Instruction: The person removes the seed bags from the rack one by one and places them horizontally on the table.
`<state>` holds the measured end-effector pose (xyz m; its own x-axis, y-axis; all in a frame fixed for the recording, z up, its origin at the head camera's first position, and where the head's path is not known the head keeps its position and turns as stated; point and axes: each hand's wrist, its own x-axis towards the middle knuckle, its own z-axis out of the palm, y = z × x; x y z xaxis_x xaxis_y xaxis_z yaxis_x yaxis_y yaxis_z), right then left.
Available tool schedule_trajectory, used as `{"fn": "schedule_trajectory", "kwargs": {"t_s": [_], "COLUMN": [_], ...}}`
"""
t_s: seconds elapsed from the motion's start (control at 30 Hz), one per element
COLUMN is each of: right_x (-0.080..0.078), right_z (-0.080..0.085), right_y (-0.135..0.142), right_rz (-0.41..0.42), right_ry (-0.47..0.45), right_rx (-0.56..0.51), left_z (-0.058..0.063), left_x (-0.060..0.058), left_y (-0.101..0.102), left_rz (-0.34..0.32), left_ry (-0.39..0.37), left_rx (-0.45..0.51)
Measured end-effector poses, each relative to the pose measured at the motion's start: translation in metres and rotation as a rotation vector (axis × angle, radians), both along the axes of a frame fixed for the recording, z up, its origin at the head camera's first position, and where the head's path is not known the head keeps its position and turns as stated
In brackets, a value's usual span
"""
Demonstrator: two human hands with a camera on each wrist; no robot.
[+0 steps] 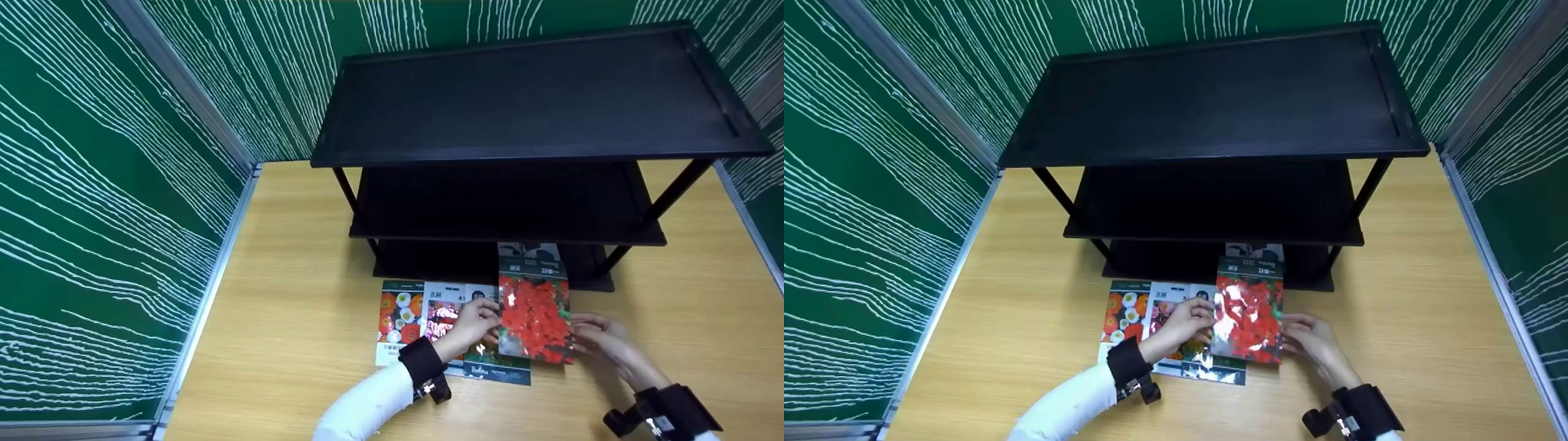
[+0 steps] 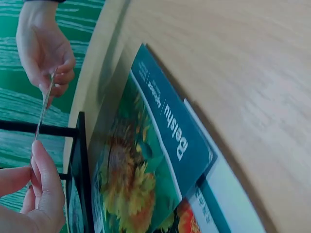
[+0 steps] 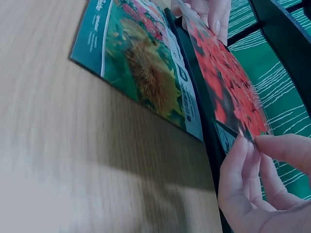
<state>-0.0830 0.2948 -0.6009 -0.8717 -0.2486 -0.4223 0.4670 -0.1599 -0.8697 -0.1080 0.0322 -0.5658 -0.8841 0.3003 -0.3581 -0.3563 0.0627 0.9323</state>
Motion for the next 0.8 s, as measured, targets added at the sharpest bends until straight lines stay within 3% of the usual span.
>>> {"fn": "schedule_trajectory", "kwargs": {"t_s": [0.07,0.23,0.37,0.57,0.8], "right_x": [-0.001,0.003,0.008,0.02,0.024], "right_z": [-0.017,-0.025,-0.009,0.025,0.028], "right_y": [0.008,0.013,0.011,-0.001,-0.003], "right_rz": [0.006,0.002,0.023,0.053,0.073], "right_ry": [0.016,0.028,0.009,-0.02,-0.027], "right_rx": [-0.027,0.003,0.084,0.106,0.165], "left_z": [0.0,-0.003,-0.006,-0.012,-0.018], "left_x": [0.002,0.005,0.009,0.016,0.021], "left_y": [0.002,0.008,0.013,0.015,0.017], "left_rz": [0.004,0.018,0.023,0.014,0.004], "left_ry": [-0.012,-0.034,-0.028,-0.04,-0.038], "left_rx": [0.0,0.005,-0.009,-0.004,-0.023]}}
